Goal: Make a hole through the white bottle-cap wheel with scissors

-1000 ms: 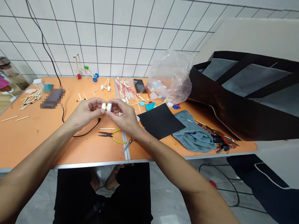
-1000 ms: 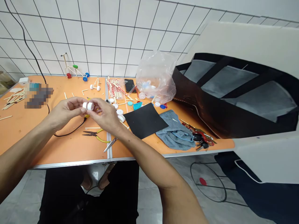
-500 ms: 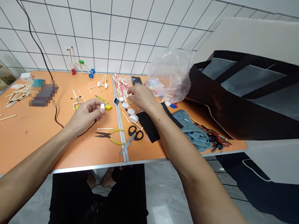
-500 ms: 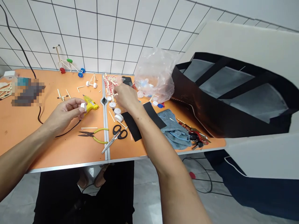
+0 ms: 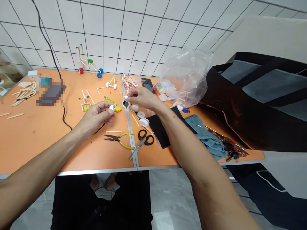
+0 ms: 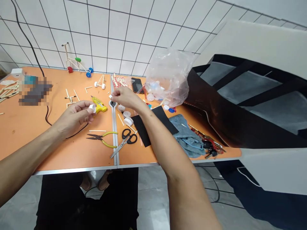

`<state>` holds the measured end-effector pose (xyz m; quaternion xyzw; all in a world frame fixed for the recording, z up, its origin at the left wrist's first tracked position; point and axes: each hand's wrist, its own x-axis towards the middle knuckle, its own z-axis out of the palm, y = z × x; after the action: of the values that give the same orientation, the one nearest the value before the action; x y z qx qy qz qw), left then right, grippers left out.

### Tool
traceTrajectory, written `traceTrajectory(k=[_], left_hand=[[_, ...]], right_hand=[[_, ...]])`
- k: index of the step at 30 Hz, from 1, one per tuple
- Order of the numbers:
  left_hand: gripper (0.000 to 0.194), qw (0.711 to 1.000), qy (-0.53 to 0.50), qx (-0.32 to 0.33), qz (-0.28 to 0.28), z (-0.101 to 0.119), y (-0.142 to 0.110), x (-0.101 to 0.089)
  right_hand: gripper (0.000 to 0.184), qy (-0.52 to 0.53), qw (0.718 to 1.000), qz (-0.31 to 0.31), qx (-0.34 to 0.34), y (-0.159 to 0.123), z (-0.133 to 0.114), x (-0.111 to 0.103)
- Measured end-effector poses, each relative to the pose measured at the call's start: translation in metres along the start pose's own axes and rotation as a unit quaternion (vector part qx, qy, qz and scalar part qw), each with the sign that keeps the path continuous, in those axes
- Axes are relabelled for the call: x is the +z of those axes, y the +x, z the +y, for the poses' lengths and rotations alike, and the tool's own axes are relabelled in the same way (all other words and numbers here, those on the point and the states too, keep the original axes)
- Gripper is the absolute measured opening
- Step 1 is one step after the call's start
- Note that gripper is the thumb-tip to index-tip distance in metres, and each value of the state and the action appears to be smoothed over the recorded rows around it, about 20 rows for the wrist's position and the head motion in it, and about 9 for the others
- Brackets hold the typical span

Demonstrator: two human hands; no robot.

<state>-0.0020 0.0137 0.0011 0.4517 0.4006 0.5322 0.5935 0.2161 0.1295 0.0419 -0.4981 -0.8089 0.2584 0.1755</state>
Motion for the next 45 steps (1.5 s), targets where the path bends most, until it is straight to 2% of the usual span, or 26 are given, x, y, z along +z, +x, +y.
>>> traceTrajectory(k=[1,2,4,6,9,12,14,17,20,24,29,32,34,40,45], left_hand=[[0.031,1.0,-0.016,-0.006,-0.005,-0.001,0.0,0.0],[0.032,0.999,-0.031,-0.013,-0.01,-0.001,0.0,0.0],[0.034,0.998,-0.058,-0.027,-0.02,-0.002,0.001,-0.001],[0.035,0.996,-0.075,-0.036,-0.03,-0.003,0.001,-0.001],[0.038,0.994,-0.09,-0.035,-0.046,-0.003,0.002,-0.002],[0.043,0.993,-0.101,-0.025,-0.056,-0.004,0.003,-0.002],[0.046,0.992,-0.105,-0.019,-0.06,-0.004,0.003,-0.002],[0.044,0.992,-0.107,-0.014,-0.064,-0.006,0.002,-0.001],[0.045,0.99,-0.118,-0.021,-0.071,-0.007,0.003,-0.002],[0.043,0.986,-0.142,-0.045,-0.073,-0.006,0.002,-0.003],[0.041,0.986,-0.143,-0.051,-0.071,-0.004,0.001,-0.001],[0.045,0.988,-0.14,-0.032,-0.063,-0.004,0.001,0.0],[0.046,0.99,-0.132,-0.017,-0.053,-0.005,0.001,-0.001],[0.047,0.996,-0.055,0.027,-0.061,-0.009,0.003,-0.003],[0.05,0.996,-0.017,0.064,-0.056,-0.01,0.004,-0.005]], right_hand=[[0.016,0.121,0.993,-0.012,-0.001,-0.005,0.003,-0.002],[0.015,0.232,0.972,-0.034,0.005,-0.01,0.005,-0.003],[0.011,0.385,0.92,-0.069,0.009,-0.022,0.007,-0.001],[0.011,0.465,0.882,-0.08,0.006,-0.031,0.005,0.005],[0.008,0.504,0.86,-0.079,-0.001,-0.04,-0.003,0.017],[0.011,0.503,0.86,-0.083,-0.019,-0.044,-0.01,0.028],[0.019,0.491,0.866,-0.076,-0.049,-0.046,-0.013,0.034],[0.037,0.448,0.886,-0.05,-0.109,-0.049,-0.017,0.04],[0.045,0.382,0.911,-0.038,-0.149,-0.052,-0.02,0.041],[0.037,0.292,0.939,-0.016,-0.182,-0.057,-0.024,0.037],[0.021,0.157,0.964,0.055,-0.207,-0.06,-0.025,0.042],[0.013,0.159,0.961,0.106,-0.198,-0.06,-0.025,0.051],[0.012,0.147,0.955,0.137,-0.22,-0.06,-0.024,0.057],[0.022,0.077,0.945,0.151,-0.279,-0.057,-0.016,0.061],[0.019,0.084,0.934,0.168,-0.304,-0.056,-0.011,0.062]])
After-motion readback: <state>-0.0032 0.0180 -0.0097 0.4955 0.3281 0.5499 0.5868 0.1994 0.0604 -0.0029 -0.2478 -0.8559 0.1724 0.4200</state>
